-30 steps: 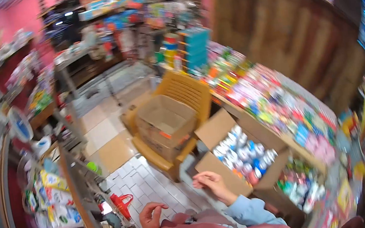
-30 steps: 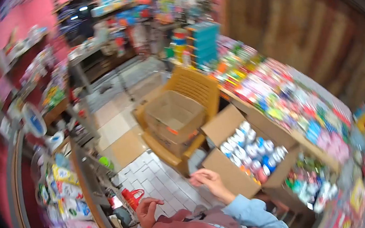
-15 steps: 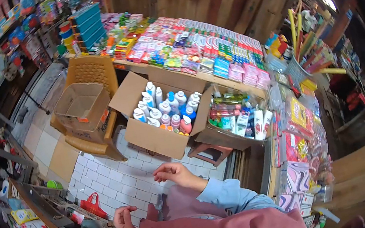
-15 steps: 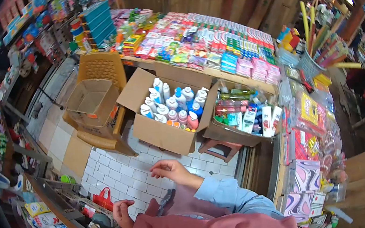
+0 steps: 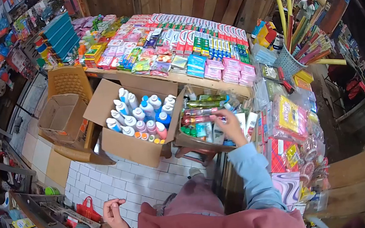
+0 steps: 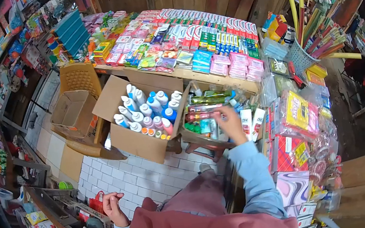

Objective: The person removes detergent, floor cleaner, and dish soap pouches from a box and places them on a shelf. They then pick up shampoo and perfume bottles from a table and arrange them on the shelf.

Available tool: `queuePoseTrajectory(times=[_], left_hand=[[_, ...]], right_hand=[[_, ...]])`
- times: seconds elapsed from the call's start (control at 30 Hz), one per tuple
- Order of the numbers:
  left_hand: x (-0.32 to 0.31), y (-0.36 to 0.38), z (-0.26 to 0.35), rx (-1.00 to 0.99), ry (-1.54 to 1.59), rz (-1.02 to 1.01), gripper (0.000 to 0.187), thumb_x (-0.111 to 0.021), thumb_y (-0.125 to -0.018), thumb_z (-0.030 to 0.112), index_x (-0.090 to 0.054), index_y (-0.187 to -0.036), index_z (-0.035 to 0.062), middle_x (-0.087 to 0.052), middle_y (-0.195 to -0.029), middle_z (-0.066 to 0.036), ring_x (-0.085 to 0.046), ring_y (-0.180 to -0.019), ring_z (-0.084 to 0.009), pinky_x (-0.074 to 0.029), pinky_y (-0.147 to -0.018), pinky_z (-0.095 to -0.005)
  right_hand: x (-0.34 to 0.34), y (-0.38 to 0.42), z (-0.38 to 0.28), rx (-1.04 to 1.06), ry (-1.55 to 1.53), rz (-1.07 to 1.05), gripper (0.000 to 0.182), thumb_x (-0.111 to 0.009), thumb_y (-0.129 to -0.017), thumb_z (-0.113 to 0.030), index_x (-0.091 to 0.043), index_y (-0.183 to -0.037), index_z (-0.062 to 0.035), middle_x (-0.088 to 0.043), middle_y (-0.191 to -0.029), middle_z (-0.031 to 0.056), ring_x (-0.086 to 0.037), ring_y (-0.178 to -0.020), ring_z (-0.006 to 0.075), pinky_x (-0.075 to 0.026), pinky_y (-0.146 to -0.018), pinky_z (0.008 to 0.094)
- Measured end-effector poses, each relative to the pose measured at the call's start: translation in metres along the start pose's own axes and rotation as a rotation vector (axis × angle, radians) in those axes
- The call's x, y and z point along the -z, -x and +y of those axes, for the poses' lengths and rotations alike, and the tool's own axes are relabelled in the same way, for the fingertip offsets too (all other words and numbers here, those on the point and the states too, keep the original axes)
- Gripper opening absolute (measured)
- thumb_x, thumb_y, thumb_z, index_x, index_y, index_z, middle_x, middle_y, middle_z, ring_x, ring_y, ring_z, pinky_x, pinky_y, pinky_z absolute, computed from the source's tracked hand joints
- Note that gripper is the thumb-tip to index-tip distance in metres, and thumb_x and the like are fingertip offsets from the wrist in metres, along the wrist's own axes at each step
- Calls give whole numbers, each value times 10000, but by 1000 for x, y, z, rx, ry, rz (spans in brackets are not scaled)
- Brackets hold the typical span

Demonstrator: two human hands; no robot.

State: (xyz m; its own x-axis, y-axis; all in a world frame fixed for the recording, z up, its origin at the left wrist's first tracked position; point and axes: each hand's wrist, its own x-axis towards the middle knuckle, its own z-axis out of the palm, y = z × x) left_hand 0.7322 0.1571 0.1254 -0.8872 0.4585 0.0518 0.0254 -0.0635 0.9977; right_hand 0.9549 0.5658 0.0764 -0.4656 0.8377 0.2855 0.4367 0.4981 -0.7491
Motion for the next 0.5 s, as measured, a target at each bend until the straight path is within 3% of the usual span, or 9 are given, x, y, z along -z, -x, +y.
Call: queuePoseTrajectory(times=[0.07, 0.2, 0.23, 0.33, 0.37, 0.47, 0.5], left_hand=[[-41, 3, 3, 26, -4, -13, 139, -480, -920, 113, -547, -904, -7, -613, -802, -102, -589, -781, -169, -462, -763, -298], [-122, 1, -1, 35, 3, -116, 123, -486, -915, 92, -549, -914, -14, -621, -818, -112, -597, -800, -181, -464, -770, -306], [-142, -2, -2, 42, 3, -125, 122, -488, -914, 90, -550, -916, -15, -622, -824, -113, -599, -803, -182, -465, -773, -308], [-192, -4, -4, 66, 62, -154, 116, -492, -913, 78, -556, -927, -18, -623, -845, -112, -603, -812, -176, -469, -787, -309], [-209, -4, -1, 68, 68, -175, 114, -492, -912, 75, -557, -927, -18, -623, -848, -111, -604, -813, -175, -469, -789, -309], [-240, -6, 0, 80, 92, -218, 111, -490, -910, 60, -566, -926, -20, -623, -850, -109, -608, -822, -175, -471, -789, -308], [-247, -9, -1, 85, 94, -222, 112, -491, -910, 59, -568, -926, -20, -623, -851, -108, -609, -822, -175, -472, -788, -309]], right_hand=[[49, -24, 65, -3, 305, 11, 312, -690, -761, -289, -661, -960, -50, -643, -982, 155, -594, -946, 318, -457, -826, 390], [94, -39, 146, -224, 664, -237, 290, -601, -808, -284, -656, -979, -56, -632, -982, 191, -586, -937, 363, -457, -831, 434], [94, -39, 168, -197, 728, -289, 266, -560, -805, -230, -652, -998, -72, -629, -968, 201, -583, -917, 383, -453, -833, 451], [91, -33, 226, -79, 796, -384, 262, -554, -772, -182, -655, -997, -93, -631, -954, 193, -586, -889, 390, -451, -839, 455], [92, -31, 243, -9, 852, -473, 307, -563, -743, -144, -645, -1038, -118, -639, -949, 159, -578, -939, 360, -455, -835, 448], [110, -36, 219, -34, 897, -598, 370, -585, -722, -117, -623, -1089, -129, -647, -961, 130, -553, -1009, 328, -459, -823, 445], [115, -42, 206, -101, 901, -638, 466, -672, -672, -119, -603, -1132, -144, -648, -994, 109, -531, -1048, 302, -444, -835, 437]])
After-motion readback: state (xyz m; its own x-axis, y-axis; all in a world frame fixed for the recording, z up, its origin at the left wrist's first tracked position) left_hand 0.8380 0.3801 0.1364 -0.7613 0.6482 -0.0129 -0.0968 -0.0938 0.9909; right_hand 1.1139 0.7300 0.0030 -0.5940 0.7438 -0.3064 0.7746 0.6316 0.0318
